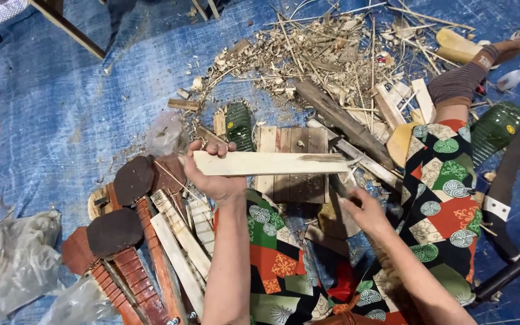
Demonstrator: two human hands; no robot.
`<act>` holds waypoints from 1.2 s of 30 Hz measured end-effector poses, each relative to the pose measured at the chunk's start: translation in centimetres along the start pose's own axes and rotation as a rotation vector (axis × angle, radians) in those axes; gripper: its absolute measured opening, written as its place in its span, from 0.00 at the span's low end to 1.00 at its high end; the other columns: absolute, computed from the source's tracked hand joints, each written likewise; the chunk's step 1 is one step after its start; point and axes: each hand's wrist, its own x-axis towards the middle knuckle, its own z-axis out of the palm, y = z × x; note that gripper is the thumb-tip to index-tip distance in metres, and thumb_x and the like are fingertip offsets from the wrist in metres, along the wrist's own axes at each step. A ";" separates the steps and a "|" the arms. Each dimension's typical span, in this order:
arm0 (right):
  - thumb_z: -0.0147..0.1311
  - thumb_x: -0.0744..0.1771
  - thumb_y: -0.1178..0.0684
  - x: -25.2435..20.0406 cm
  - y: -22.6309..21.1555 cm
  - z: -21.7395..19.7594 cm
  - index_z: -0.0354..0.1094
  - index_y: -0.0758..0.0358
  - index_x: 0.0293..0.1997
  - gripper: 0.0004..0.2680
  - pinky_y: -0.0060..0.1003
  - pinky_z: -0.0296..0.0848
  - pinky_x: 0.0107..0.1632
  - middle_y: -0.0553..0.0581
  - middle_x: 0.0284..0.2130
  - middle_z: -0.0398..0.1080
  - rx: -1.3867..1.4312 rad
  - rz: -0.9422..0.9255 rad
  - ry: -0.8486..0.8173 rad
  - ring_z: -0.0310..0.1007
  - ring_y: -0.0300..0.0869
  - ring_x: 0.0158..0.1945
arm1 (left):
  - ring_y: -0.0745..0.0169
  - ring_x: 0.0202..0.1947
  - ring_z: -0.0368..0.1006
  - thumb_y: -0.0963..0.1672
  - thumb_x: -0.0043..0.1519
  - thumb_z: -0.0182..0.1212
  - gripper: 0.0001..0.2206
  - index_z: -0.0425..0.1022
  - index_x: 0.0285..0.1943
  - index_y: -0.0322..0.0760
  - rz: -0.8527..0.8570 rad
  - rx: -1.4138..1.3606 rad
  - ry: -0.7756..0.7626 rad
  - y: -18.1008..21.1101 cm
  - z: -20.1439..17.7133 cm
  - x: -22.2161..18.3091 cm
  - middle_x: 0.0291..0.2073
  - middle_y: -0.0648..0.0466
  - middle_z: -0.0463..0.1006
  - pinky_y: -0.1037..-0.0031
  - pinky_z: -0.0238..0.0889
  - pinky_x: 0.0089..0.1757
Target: Shaping a wooden component by shaving it with a hand-held blade while sitting on the floor.
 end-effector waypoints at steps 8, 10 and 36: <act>0.66 0.60 0.47 -3.2 -6.0 -4.4 0.68 0.55 0.31 0.09 0.55 0.76 0.44 0.71 0.46 0.75 1.565 0.090 -0.398 0.79 0.60 0.46 | 0.68 0.24 0.66 0.57 0.61 0.52 0.17 0.74 0.47 0.50 -0.112 -0.100 0.065 5.5 4.5 -2.8 0.21 0.62 0.64 0.60 0.70 0.43; 0.60 0.63 0.40 -3.4 -6.9 -5.7 0.65 0.57 0.39 0.13 0.51 0.75 0.46 0.65 0.44 0.70 1.595 0.181 -0.400 0.76 0.56 0.47 | 0.64 0.29 0.71 0.58 0.61 0.53 0.18 0.76 0.48 0.51 -0.129 -0.094 0.023 7.3 4.6 -3.6 0.22 0.60 0.67 0.57 0.71 0.45; 0.50 0.72 0.56 -8.0 -9.9 -15.7 0.68 0.67 0.55 0.08 0.39 0.84 0.46 0.61 0.41 0.77 1.281 -0.493 0.125 0.81 0.44 0.40 | 0.53 0.51 0.74 0.46 0.64 0.58 0.16 0.72 0.61 0.39 -0.123 1.036 -0.458 -0.2 1.0 -3.1 0.51 0.46 0.77 0.61 0.76 0.50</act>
